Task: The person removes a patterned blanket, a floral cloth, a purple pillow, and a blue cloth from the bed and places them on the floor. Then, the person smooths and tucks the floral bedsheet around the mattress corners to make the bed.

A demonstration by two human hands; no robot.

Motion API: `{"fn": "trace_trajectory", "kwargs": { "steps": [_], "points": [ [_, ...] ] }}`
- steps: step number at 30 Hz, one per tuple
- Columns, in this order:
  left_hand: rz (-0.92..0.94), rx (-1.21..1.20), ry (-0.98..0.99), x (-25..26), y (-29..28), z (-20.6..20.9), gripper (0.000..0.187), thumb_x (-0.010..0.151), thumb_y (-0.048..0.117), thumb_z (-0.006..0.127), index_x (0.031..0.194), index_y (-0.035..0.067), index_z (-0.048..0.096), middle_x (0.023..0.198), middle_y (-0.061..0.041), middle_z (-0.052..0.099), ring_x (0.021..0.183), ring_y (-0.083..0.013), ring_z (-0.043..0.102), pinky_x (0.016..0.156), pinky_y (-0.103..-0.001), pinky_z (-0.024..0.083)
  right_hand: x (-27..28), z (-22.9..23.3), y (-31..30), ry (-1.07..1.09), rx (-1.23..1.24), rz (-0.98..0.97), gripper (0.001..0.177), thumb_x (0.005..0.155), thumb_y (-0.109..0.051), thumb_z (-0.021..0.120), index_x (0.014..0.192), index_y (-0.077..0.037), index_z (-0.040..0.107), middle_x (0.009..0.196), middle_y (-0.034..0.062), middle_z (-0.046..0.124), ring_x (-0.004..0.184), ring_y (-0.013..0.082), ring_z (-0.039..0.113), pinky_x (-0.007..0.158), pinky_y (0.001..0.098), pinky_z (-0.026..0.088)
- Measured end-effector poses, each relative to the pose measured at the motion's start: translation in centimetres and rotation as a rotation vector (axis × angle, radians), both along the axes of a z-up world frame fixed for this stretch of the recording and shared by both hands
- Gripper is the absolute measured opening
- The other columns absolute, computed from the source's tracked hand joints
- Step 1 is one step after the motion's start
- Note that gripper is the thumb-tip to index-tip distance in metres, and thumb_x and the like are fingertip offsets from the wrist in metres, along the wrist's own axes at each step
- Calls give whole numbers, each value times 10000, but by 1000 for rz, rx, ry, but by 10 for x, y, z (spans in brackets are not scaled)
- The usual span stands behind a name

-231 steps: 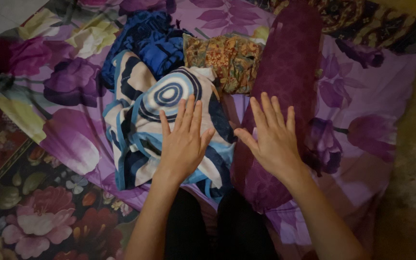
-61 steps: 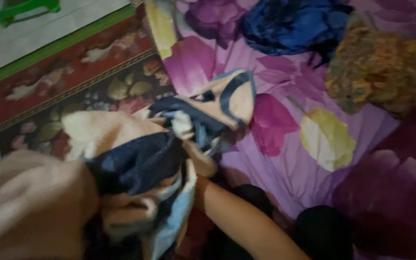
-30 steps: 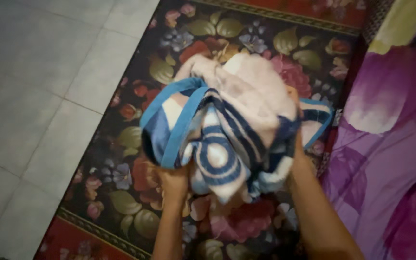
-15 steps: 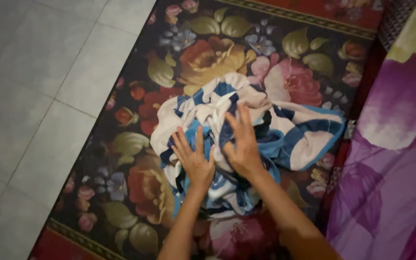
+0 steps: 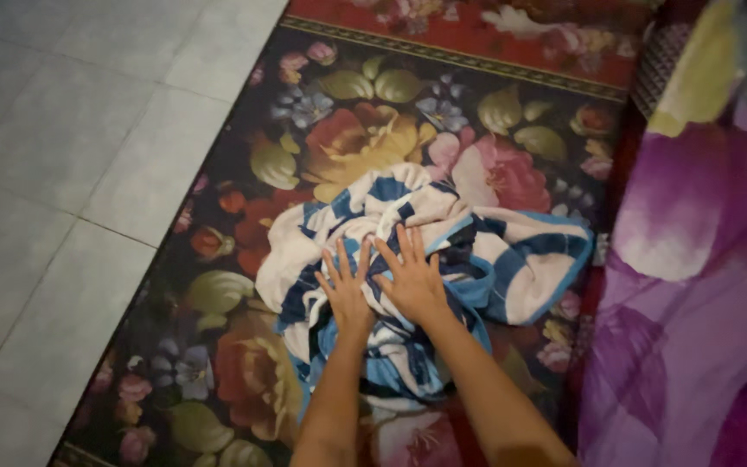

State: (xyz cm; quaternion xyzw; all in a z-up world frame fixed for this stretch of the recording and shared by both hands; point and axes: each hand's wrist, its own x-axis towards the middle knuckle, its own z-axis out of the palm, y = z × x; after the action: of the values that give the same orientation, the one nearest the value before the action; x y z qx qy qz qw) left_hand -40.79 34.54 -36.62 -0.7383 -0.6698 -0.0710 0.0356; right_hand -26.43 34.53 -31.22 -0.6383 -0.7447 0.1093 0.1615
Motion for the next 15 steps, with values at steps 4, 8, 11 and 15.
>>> {"fn": "trace_trajectory", "kwargs": {
  "steps": [4, 8, 11, 15],
  "points": [
    [-34, -84, 22, -9, 3, 2, 876, 841, 254, 584, 1648, 440, 299, 1750, -101, 158, 1569, -424, 160, 1192, -662, 180, 7, -12, -14, -62, -33, -38, 722, 890, -441, 682, 1546, -325, 402, 1675, 145, 211, 1538, 404, 166, 1063, 754, 295],
    [16, -313, -432, -16, 21, 27, 441, 1039, 374, 493, 1478, 417, 517, 1712, -68, 199, 1562, -418, 143, 1160, -745, 122, 10, -1, -20, -162, -13, -33, 695, 914, -350, 665, 1554, -313, 397, 1659, 159, 217, 1524, 427, 168, 1043, 769, 279],
    [-102, -21, -329, -12, 8, 49, 471, 1023, 392, 517, 1491, 335, 534, 1685, -117, 243, 1531, -446, 170, 1134, -768, 99, 11, 18, -24, -106, -41, -9, 721, 885, -307, 667, 1550, -282, 390, 1656, 193, 220, 1504, 456, 204, 1081, 760, 271],
    [-257, 170, -248, 22, -5, 79, 532, 1017, 385, 527, 1542, 309, 494, 1689, -136, 255, 1553, -415, 197, 1165, -762, 103, 31, 48, -31, -111, 33, -52, 803, 810, -274, 681, 1556, -238, 386, 1645, 186, 246, 1481, 452, 253, 1110, 745, 252]
  ]
}}
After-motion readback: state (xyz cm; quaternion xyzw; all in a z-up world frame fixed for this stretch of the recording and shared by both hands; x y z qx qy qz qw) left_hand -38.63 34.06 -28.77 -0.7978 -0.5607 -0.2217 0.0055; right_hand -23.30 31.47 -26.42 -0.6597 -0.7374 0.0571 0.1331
